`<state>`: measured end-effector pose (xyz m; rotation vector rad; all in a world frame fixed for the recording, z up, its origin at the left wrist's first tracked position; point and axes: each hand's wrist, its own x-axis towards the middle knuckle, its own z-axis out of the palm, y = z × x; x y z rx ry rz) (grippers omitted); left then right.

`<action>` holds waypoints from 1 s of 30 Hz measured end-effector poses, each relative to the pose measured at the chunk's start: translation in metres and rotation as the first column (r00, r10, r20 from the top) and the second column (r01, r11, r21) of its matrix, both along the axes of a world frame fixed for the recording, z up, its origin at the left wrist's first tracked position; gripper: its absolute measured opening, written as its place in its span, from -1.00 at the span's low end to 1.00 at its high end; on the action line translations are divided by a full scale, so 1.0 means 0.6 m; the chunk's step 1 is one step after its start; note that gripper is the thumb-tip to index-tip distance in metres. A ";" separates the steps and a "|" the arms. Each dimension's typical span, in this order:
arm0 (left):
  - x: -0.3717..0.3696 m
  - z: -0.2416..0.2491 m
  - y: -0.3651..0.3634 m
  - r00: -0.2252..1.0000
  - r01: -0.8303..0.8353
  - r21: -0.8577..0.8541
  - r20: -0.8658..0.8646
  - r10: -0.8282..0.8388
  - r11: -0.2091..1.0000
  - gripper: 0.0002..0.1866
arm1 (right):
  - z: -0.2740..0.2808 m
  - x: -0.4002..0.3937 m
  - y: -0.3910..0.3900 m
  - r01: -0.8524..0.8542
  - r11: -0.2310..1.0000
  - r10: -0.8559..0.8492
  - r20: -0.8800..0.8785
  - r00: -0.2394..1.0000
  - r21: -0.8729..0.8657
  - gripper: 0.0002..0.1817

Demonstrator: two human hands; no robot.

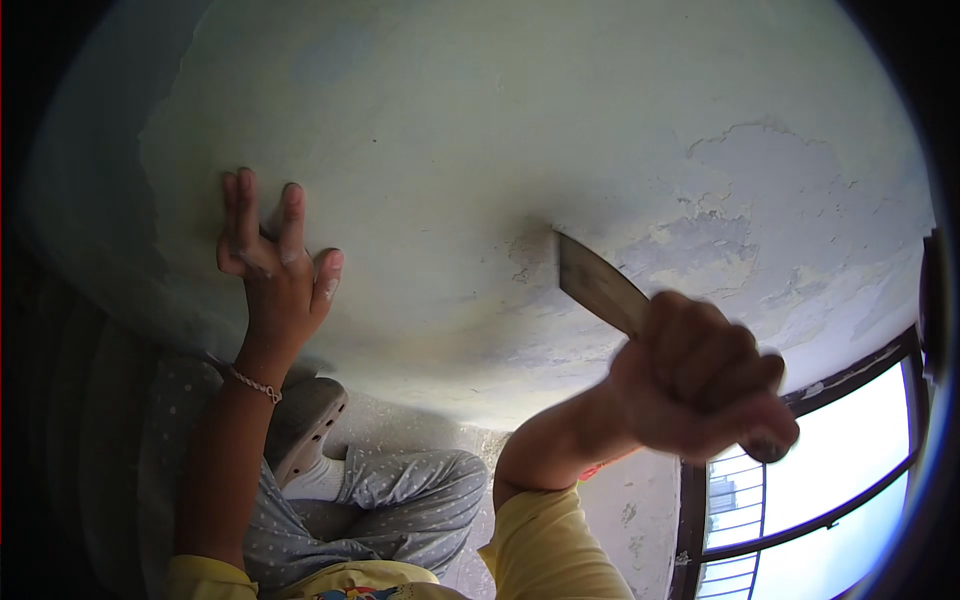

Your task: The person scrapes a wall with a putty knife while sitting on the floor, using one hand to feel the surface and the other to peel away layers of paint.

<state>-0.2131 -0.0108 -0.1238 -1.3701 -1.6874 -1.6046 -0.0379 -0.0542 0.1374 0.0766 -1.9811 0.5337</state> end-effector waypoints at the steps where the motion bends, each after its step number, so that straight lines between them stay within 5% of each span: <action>1: 0.000 0.003 0.001 1.000 -0.015 -0.002 -0.009 0.015 1.000 -0.32 | -0.002 0.001 0.013 0.030 0.999 -0.029 0.019 0.999 -0.019 -0.40; 6: -0.002 0.007 0.003 1.000 0.003 0.000 -0.009 -0.003 1.000 -0.31 | 0.009 -0.004 -0.014 -0.013 1.000 0.013 0.048 0.999 -0.006 -0.41; 11: 0.002 0.009 0.005 1.000 -0.017 0.023 0.007 0.017 1.000 -0.32 | -0.040 -0.024 0.048 -0.004 0.985 0.004 -0.005 1.000 -0.171 -0.41; 13: -0.001 0.004 0.001 1.000 0.016 0.010 0.017 -0.016 1.000 -0.31 | -0.036 -0.036 0.003 0.058 0.998 -0.057 0.029 0.998 -0.006 -0.40; 17: -0.001 0.003 -0.002 0.999 0.026 -0.010 0.021 -0.026 1.000 -0.31 | -0.007 -0.009 0.015 -0.061 0.998 0.061 -0.020 0.998 0.027 -0.43; 19: 0.000 0.004 0.002 1.000 0.004 -0.010 0.006 -0.004 1.000 -0.31 | -0.041 -0.029 0.063 -0.086 0.971 0.084 -0.015 0.996 -0.222 -0.44; 22: -0.002 0.000 0.006 1.000 0.017 0.014 0.017 -0.017 1.000 -0.32 | -0.033 -0.034 0.015 -0.075 0.995 0.076 0.022 0.997 -0.060 -0.42; 28: 0.000 0.003 0.009 1.000 0.010 0.024 0.014 -0.011 1.000 -0.33 | -0.015 -0.008 0.004 0.108 0.994 -0.107 0.019 0.994 -0.020 -0.40; 30: -0.002 0.002 0.015 1.000 0.004 0.045 0.017 -0.005 0.999 -0.32 | -0.007 -0.009 -0.005 0.052 0.999 -0.051 0.036 0.998 -0.017 -0.40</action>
